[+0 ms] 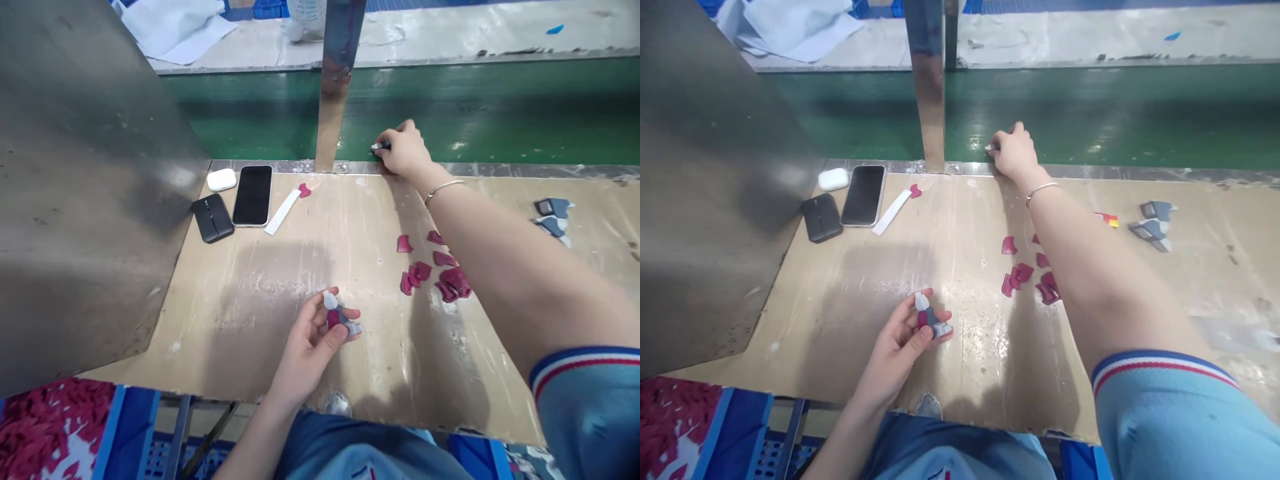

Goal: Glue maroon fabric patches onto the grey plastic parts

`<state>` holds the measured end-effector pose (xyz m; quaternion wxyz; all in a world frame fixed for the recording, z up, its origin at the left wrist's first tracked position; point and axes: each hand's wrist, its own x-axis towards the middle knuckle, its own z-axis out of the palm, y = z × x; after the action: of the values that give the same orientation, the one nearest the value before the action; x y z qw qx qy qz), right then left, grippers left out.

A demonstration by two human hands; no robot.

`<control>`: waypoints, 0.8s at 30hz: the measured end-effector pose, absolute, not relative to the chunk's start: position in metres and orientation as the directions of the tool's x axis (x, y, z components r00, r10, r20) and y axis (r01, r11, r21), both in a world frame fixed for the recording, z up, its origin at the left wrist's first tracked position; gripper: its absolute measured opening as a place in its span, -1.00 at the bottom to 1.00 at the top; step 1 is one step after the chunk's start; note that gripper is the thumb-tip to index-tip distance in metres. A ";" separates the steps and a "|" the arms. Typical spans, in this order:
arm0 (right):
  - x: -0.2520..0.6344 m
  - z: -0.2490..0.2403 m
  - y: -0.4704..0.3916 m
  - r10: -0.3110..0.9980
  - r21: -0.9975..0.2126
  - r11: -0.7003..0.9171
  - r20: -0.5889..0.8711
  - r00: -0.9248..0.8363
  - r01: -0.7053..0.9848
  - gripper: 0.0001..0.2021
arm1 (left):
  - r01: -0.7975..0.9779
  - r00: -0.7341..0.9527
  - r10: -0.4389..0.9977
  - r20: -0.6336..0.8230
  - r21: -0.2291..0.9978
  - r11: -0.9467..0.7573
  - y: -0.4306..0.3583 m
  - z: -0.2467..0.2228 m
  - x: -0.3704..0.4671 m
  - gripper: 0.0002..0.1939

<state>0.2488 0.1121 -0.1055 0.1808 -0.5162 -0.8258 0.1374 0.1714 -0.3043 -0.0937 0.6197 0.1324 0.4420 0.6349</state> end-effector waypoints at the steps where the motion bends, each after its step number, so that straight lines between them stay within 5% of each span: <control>1: 0.248 -0.104 0.109 0.882 -0.428 0.470 0.204 -0.424 0.772 -0.70 | -0.677 -0.204 0.900 -0.384 0.720 0.154 -0.304 -0.093 0.171 -0.46; 6: 0.251 -0.084 0.039 0.732 -0.439 0.671 0.265 -0.628 0.597 -0.72 | -0.711 -0.243 0.898 -0.366 0.697 0.092 -0.304 -0.092 0.172 -0.58; 12: 0.279 -0.070 -0.089 0.550 -0.246 0.804 -0.038 -0.834 0.542 -0.69 | -0.725 -0.193 0.926 -0.325 0.683 0.089 -0.304 -0.089 0.172 -0.64; 16: 0.306 -0.064 -0.131 0.531 -0.149 0.844 0.102 -0.841 0.515 -0.58 | -0.704 -0.175 0.934 -0.311 0.703 0.102 -0.305 -0.086 0.170 -0.60; 21: 0.340 -0.051 -0.184 0.401 -0.496 0.840 0.293 -0.868 0.221 -0.64 | -0.621 -0.188 0.935 -0.301 0.774 0.124 -0.307 -0.086 0.172 -0.41; 24: 0.351 -0.056 -0.215 0.485 -0.603 0.776 0.385 -0.785 0.183 -0.75 | -0.599 -0.165 0.947 -0.274 0.791 0.124 -0.309 -0.082 0.178 -0.43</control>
<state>0.3507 -0.2154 -0.0559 0.2704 -0.1850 -0.9028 0.2785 0.1784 -0.3090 -0.0823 0.6136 0.2019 0.4308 0.6302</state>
